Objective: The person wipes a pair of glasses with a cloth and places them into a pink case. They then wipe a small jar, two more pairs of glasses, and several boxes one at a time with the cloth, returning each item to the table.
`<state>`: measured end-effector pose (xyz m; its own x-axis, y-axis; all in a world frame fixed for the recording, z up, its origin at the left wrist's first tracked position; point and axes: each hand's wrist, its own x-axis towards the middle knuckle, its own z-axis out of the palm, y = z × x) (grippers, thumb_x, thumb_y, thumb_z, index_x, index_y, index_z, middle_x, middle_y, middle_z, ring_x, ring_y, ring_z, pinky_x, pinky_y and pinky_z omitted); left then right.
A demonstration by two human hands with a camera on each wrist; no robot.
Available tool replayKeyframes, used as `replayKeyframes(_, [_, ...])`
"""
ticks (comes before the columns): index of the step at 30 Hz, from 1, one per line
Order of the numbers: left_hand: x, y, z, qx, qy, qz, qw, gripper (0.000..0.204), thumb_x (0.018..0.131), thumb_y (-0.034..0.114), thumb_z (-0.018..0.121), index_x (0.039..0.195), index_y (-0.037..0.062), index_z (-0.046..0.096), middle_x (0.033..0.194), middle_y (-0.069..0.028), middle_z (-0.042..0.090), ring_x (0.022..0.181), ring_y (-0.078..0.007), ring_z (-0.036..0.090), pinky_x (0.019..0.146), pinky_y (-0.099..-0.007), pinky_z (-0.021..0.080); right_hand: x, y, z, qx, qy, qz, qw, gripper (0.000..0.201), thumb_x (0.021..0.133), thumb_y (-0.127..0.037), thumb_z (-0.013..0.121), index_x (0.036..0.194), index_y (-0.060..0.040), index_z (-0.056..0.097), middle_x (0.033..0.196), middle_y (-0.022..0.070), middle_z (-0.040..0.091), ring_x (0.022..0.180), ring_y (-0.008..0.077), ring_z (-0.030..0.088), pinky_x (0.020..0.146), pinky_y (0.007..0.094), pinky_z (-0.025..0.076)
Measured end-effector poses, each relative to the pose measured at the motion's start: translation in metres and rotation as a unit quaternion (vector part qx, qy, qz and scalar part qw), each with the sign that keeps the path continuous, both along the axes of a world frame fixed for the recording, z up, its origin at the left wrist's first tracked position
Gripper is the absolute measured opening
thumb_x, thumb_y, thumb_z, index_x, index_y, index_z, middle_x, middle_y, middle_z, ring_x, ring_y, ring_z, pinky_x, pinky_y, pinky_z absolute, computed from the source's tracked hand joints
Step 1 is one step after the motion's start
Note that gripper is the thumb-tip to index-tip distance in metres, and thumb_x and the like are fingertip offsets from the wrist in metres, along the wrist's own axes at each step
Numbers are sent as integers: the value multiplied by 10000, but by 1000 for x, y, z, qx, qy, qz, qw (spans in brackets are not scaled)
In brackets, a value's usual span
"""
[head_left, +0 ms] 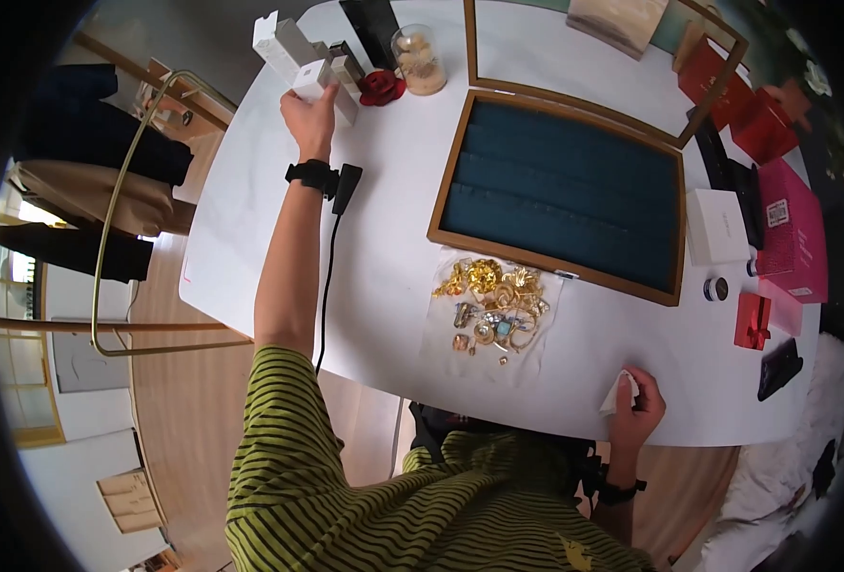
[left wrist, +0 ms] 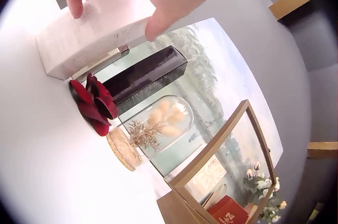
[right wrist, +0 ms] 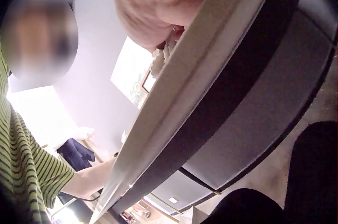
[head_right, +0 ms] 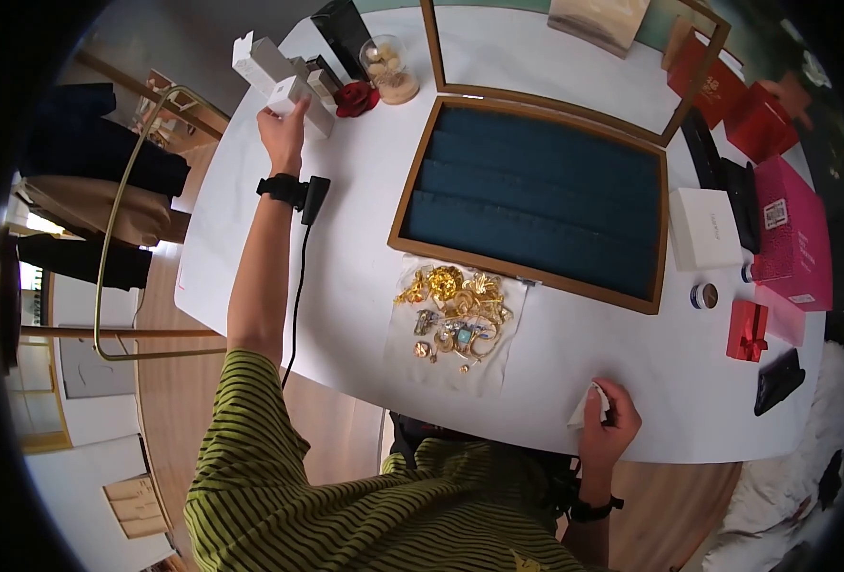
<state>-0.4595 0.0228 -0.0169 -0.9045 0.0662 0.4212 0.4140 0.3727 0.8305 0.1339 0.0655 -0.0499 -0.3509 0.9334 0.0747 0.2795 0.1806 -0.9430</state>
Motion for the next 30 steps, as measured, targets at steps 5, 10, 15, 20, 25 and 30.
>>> replayKeyframes(5, [9, -11, 6, -20, 12, -14, 1000, 778, 648, 437, 806, 1064, -147, 504, 1063, -258, 572, 967, -311, 593, 841, -380, 478, -1, -4, 5, -8, -23, 11, 1000, 113, 852, -2, 595, 944, 57, 624, 845, 77, 628, 755, 95, 568, 671, 218, 459])
replayKeyframes(10, [-4, -28, 10, 94, -56, -18, 994, 755, 776, 517, 684, 1123, -125, 492, 1040, -221, 583, 947, -287, 581, 839, -356, 463, -3, -4, 4, 19, -16, 23, 999, 116, 853, -14, 599, 941, 56, 625, 825, 66, 622, 733, 86, 553, 638, 208, 442])
replayKeyframes(15, [-9, -49, 32, 230, -85, -39, 969, 547, 867, 478, 604, 1035, -35, 516, 1005, -149, 605, 873, -180, 597, 653, -302, 490, -2, -3, 2, 26, -40, 26, 999, 114, 850, -20, 606, 940, 46, 629, 808, 50, 613, 705, 75, 525, 613, 198, 417])
replayKeyframes(20, [30, -74, 69, 407, -215, -202, 865, 429, 929, 421, 510, 1028, 6, 553, 975, -96, 588, 877, -210, 561, 786, -386, 450, -4, -3, 2, 22, -29, 20, 999, 110, 850, -20, 605, 938, 40, 632, 800, 46, 610, 710, 70, 517, 609, 197, 412])
replayKeyframes(25, [128, -71, 106, 428, -242, -562, 666, 420, 957, 413, 451, 998, 18, 586, 920, -69, 530, 823, -183, 469, 785, -353, 382, -3, -4, 1, 36, -38, 27, 998, 122, 858, -24, 608, 958, 41, 634, 828, 55, 626, 744, 82, 542, 634, 203, 432])
replayKeyframes(30, [220, -39, 123, 371, -116, -714, 583, 588, 986, 545, 212, 1113, 60, 519, 832, -28, 469, 682, -133, 447, 609, -264, 397, 0, -4, -2, 17, -30, 31, 999, 130, 861, -18, 605, 973, 40, 638, 850, 61, 636, 779, 90, 561, 686, 214, 453])
